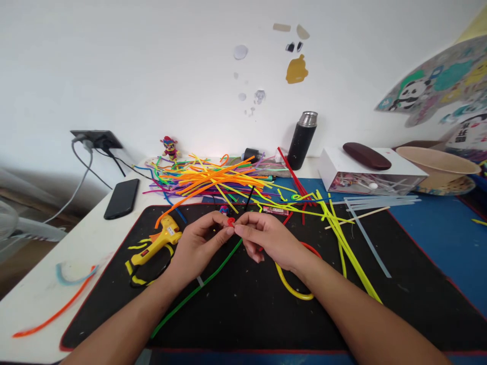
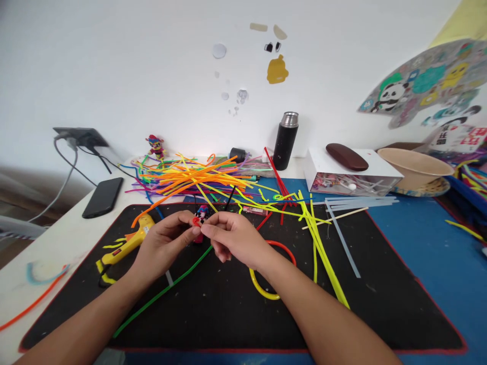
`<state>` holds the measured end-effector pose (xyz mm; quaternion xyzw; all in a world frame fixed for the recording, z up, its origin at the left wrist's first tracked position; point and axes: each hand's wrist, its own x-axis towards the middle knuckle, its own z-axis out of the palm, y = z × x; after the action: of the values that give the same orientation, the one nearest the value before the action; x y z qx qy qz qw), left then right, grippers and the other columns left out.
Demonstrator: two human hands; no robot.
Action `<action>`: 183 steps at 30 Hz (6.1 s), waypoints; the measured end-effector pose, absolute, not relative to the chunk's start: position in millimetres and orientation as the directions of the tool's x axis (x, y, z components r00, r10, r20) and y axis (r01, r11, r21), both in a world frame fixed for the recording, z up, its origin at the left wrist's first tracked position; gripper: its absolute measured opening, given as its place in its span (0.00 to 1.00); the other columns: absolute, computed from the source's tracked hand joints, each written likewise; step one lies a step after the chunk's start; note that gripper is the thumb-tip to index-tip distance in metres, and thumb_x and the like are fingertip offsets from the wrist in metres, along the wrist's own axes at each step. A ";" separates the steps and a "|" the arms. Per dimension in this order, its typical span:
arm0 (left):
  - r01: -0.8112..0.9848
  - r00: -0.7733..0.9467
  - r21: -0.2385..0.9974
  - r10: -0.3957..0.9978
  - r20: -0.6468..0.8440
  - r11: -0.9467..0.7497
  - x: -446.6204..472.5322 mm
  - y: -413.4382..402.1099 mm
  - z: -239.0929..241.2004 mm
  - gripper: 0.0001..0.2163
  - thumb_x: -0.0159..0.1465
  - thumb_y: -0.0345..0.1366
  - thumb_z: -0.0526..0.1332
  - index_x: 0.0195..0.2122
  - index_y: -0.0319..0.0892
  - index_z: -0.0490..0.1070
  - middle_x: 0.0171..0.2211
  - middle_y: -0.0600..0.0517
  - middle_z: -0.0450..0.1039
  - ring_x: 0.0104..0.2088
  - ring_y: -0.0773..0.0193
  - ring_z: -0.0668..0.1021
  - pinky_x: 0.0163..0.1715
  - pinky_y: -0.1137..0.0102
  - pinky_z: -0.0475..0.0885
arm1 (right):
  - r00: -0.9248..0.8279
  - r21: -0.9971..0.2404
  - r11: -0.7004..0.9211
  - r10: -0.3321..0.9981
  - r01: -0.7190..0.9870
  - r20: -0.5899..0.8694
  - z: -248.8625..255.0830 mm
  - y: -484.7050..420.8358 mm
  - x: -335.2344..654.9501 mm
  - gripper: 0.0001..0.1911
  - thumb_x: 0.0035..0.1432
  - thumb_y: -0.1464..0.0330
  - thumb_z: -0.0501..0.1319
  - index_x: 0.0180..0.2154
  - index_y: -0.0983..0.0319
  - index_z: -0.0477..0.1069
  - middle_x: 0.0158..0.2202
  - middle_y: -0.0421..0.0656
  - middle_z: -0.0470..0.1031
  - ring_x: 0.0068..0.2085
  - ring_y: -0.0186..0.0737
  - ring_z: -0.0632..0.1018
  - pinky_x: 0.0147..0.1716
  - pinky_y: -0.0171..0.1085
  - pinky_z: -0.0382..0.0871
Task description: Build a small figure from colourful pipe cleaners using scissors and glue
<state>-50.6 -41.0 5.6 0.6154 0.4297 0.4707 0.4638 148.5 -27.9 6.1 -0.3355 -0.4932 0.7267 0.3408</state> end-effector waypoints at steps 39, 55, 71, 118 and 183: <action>0.337 0.271 0.932 0.962 0.041 -0.135 -63.3 -32.1 15.1 0.11 0.66 0.45 0.68 0.35 0.42 0.78 0.30 0.52 0.78 0.32 0.63 0.77 0.38 0.69 0.72 | -0.371 -0.725 0.369 0.913 0.581 0.167 6.8 -28.7 151.7 0.04 0.65 0.68 0.63 0.35 0.59 0.75 0.21 0.33 0.68 0.23 0.31 0.68 0.26 0.34 0.54; 0.255 0.326 0.966 0.944 -0.053 -0.033 -65.1 -28.1 5.0 0.10 0.64 0.45 0.71 0.34 0.42 0.81 0.32 0.51 0.81 0.34 0.63 0.79 0.40 0.69 0.74 | -0.324 -0.942 0.173 0.943 0.288 0.075 6.8 -27.2 150.8 0.06 0.67 0.66 0.62 0.36 0.60 0.73 0.24 0.34 0.71 0.22 0.31 0.69 0.24 0.33 0.62; 0.164 0.242 0.986 0.970 -0.002 -0.039 -67.5 -31.1 4.8 0.12 0.65 0.46 0.71 0.36 0.41 0.80 0.31 0.51 0.81 0.32 0.64 0.79 0.38 0.70 0.74 | -0.373 -0.983 0.101 0.927 0.151 0.038 6.0 -29.6 149.5 0.08 0.69 0.62 0.62 0.39 0.60 0.72 0.23 0.32 0.69 0.18 0.29 0.69 0.18 0.30 0.62; 0.172 0.194 0.984 0.981 0.011 -0.045 -60.5 -33.6 11.9 0.15 0.64 0.48 0.70 0.31 0.41 0.75 0.27 0.51 0.78 0.29 0.63 0.78 0.35 0.69 0.73 | -0.351 -0.992 0.047 0.936 0.115 0.004 6.3 -30.1 147.1 0.09 0.67 0.61 0.62 0.40 0.60 0.72 0.22 0.32 0.69 0.17 0.29 0.68 0.18 0.30 0.61; 0.480 0.299 0.767 0.902 0.313 -0.425 -67.3 -33.6 12.2 0.08 0.70 0.39 0.64 0.35 0.42 0.77 0.29 0.53 0.80 0.30 0.65 0.80 0.34 0.71 0.73 | -0.355 -0.939 0.246 0.923 0.241 0.151 6.2 -33.2 148.4 0.06 0.68 0.66 0.61 0.37 0.60 0.73 0.22 0.33 0.68 0.22 0.30 0.68 0.23 0.31 0.59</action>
<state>-67.3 -33.6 12.2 0.7557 0.4570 0.3763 0.2800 148.4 -33.2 6.2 -0.4208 -0.6912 0.4469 0.3813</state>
